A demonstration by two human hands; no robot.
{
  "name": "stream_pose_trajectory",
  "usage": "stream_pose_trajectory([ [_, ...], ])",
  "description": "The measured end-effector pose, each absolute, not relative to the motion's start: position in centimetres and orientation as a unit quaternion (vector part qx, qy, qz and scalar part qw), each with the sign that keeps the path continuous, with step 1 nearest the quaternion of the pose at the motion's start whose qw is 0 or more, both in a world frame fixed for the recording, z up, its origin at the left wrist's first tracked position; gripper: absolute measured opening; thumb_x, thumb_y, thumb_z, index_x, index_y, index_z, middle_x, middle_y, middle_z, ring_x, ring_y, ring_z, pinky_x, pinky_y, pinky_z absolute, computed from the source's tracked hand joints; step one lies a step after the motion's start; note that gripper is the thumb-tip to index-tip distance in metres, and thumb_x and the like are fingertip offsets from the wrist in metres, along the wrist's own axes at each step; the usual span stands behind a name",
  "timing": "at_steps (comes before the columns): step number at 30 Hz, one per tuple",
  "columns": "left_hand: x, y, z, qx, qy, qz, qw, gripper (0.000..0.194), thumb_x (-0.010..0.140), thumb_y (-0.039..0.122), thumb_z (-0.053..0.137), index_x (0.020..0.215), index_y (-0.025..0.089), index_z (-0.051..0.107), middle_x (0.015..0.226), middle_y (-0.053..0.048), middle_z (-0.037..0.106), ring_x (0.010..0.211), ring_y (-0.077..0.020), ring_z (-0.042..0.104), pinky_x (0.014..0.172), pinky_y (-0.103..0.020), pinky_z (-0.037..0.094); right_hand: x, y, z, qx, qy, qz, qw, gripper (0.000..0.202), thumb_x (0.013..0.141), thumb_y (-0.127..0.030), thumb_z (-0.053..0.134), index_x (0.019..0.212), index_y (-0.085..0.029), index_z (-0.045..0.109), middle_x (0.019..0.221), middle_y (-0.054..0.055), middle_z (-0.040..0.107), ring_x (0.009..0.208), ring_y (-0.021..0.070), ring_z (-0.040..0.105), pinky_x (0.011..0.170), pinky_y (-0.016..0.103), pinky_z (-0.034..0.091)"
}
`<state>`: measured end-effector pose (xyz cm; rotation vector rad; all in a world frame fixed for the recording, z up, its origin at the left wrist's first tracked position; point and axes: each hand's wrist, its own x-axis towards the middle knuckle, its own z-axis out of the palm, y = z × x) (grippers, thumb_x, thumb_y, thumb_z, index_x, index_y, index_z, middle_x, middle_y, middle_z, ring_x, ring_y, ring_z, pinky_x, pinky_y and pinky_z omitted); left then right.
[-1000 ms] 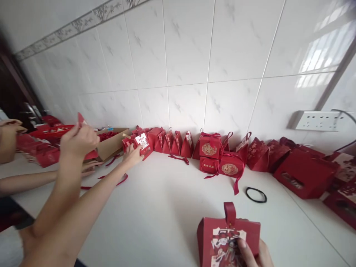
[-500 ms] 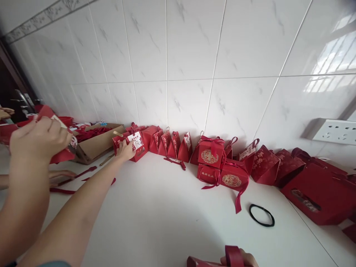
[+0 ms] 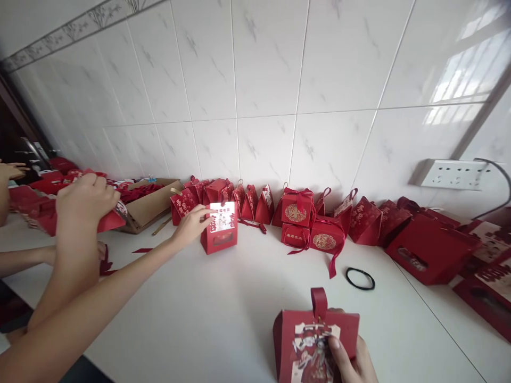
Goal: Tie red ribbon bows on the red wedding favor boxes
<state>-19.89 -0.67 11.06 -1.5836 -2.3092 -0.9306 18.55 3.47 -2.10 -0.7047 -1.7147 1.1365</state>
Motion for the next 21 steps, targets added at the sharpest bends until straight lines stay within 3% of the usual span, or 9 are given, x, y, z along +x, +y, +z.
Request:
stream_pose_trajectory([
  [6,-11.1,-2.3,8.4,-0.612,-0.669,-0.421,0.028,0.02,0.085,0.037,0.047,0.093,0.021,0.056,0.097,-0.003,0.058,0.093,-0.0162,0.061,0.088,-0.03,0.051,19.3,4.4,-1.5,-0.313,-0.711,0.426,0.464,0.048,0.082,-0.062,0.049,0.079,-0.016,0.063,0.073,0.01,0.073,0.064,0.0242,0.069,0.056,0.029,0.057],
  [12,-6.5,-2.7,5.2,-0.636,-0.62,-0.455,-0.057,0.009,0.083,0.027,0.045,0.076,0.022,0.045,0.082,0.001,0.058,0.074,-0.0127,0.062,0.069,-0.026,0.055,20.2,3.7,-1.1,-0.34,-0.698,0.43,0.462,0.051,0.083,-0.063,0.048,0.088,-0.014,0.061,0.082,0.012,0.073,0.075,0.0269,0.07,0.064,0.032,0.058],
  [15,-5.2,-3.0,4.9,-0.636,-0.612,-0.467,-0.062,0.011,0.081,0.024,0.046,0.071,0.022,0.044,0.092,-0.003,0.061,0.094,-0.0187,0.062,0.082,-0.034,0.054,20.2,3.3,-0.9,-0.335,-0.698,0.441,0.453,0.051,0.084,-0.063,0.046,0.094,-0.014,0.059,0.088,0.013,0.072,0.081,0.0266,0.069,0.069,0.033,0.057],
  [17,-3.6,-4.1,4.4,-0.608,-0.624,-0.488,-0.047,0.004,0.082,0.025,0.047,0.081,0.021,0.049,0.118,-0.01,0.057,0.122,-0.0274,0.05,0.099,-0.046,0.045,20.1,3.2,-0.8,-0.335,-0.7,0.44,0.452,0.052,0.085,-0.063,0.044,0.096,-0.014,0.058,0.091,0.014,0.071,0.082,0.0261,0.068,0.07,0.032,0.057],
  [19,-1.2,-5.9,3.2,-0.544,-0.647,-0.534,-0.028,0.025,0.085,0.032,0.05,0.108,0.022,0.05,0.145,-0.013,0.034,0.141,-0.0327,0.021,0.109,-0.057,0.029,20.1,3.1,-0.8,-0.321,-0.708,0.441,0.448,0.052,0.086,-0.062,0.043,0.099,-0.014,0.058,0.092,0.014,0.07,0.081,0.0256,0.068,0.07,0.033,0.057],
  [21,1.3,-7.7,1.8,-0.55,-0.621,-0.553,-0.071,0.045,0.087,0.036,0.05,0.13,0.028,0.039,0.154,-0.009,0.021,0.144,-0.0298,0.014,0.113,-0.054,0.025,20.1,3.0,-0.8,-0.292,-0.729,0.438,0.438,0.051,0.086,-0.06,0.045,0.102,-0.014,0.059,0.092,0.014,0.07,0.078,0.0251,0.067,0.07,0.034,0.057],
])
